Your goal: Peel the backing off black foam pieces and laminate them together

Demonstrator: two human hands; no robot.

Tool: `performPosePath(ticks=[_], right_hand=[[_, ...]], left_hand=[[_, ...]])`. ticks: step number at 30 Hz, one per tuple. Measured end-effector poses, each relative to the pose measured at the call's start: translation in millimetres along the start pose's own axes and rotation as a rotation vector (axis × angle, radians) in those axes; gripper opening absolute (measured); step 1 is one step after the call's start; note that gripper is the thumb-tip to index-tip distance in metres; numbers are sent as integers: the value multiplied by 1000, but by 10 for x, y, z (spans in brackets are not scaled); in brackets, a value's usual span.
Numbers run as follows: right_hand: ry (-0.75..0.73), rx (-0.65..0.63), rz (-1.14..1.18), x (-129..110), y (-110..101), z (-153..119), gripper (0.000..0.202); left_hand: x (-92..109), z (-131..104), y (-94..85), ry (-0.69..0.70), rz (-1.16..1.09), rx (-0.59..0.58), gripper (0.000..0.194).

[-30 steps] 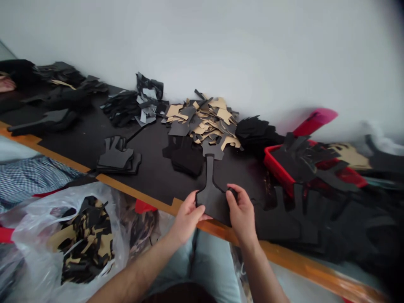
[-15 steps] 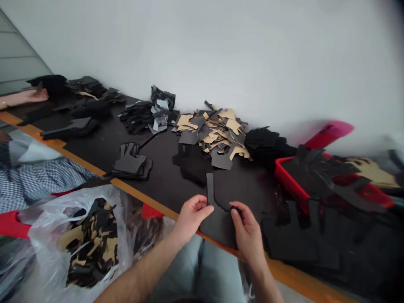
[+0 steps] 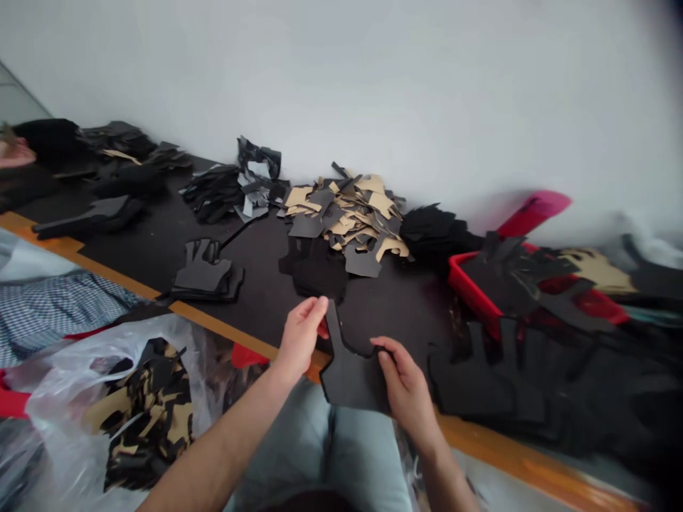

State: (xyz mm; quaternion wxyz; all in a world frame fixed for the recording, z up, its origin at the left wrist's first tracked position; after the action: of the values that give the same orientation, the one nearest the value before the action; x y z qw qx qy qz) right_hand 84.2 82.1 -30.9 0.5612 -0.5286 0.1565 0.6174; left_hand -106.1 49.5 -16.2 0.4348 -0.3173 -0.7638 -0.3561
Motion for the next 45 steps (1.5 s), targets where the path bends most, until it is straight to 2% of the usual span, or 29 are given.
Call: performPosePath(ticks=[6, 9, 12, 14, 17, 22, 28, 31, 34, 36, 38, 40, 42, 45], right_hand=[[34, -27, 53, -29, -44, -9, 29], [58, 17, 54, 10, -72, -17, 29], [91, 131, 44, 69, -148, 4, 30], [114, 191, 43, 102, -205, 29, 30], [156, 220, 54, 143, -252, 55, 32], [210, 229, 87, 214, -194, 1, 35], [191, 144, 59, 215, -28, -86, 51], [211, 100, 6, 190, -1, -104, 53], [213, 122, -44, 166, -4, -98, 51], [200, 132, 11, 177, 28, -71, 55], [206, 103, 139, 219, 102, -36, 61], [229, 57, 248, 270, 185, -11, 66], [253, 20, 304, 319, 246, -8, 66], [285, 17, 305, 395, 283, -43, 60]], left_hand=[[-20, 5, -28, -70, -133, -10, 44], [-31, -19, 4, -96, -142, -130, 45], [-143, -118, 70, -203, -44, -281, 47], [-256, -211, 104, -271, 68, -303, 47], [-400, -318, 160, -302, 193, -299, 46], [-510, -313, 191, -224, 290, -276, 35], [-564, -239, 80, -130, 393, -112, 36], [-563, -260, 65, -79, 448, -33, 35], [-550, -335, 84, -51, 430, -10, 34], [-523, -372, 73, -37, 399, -10, 36], [-443, -374, -6, -11, 366, -1, 37], [-275, -334, -193, 19, 308, 33, 39], [0, -252, -512, 67, 224, 122, 44], [551, -81, -1177, 203, 120, 331, 55]])
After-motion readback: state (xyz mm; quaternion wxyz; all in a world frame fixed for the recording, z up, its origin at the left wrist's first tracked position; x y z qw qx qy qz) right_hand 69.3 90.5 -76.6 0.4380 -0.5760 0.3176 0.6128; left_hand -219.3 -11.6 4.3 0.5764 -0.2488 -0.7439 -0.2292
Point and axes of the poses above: each hand's wrist, its own z-axis towards the middle knuckle, its own y-axis out of the palm, x = y × z, the point moved 4 cm from there along z, towards the middle knuckle, and after that the axes turned 13 degrees about -y, right-handed, at the moved point
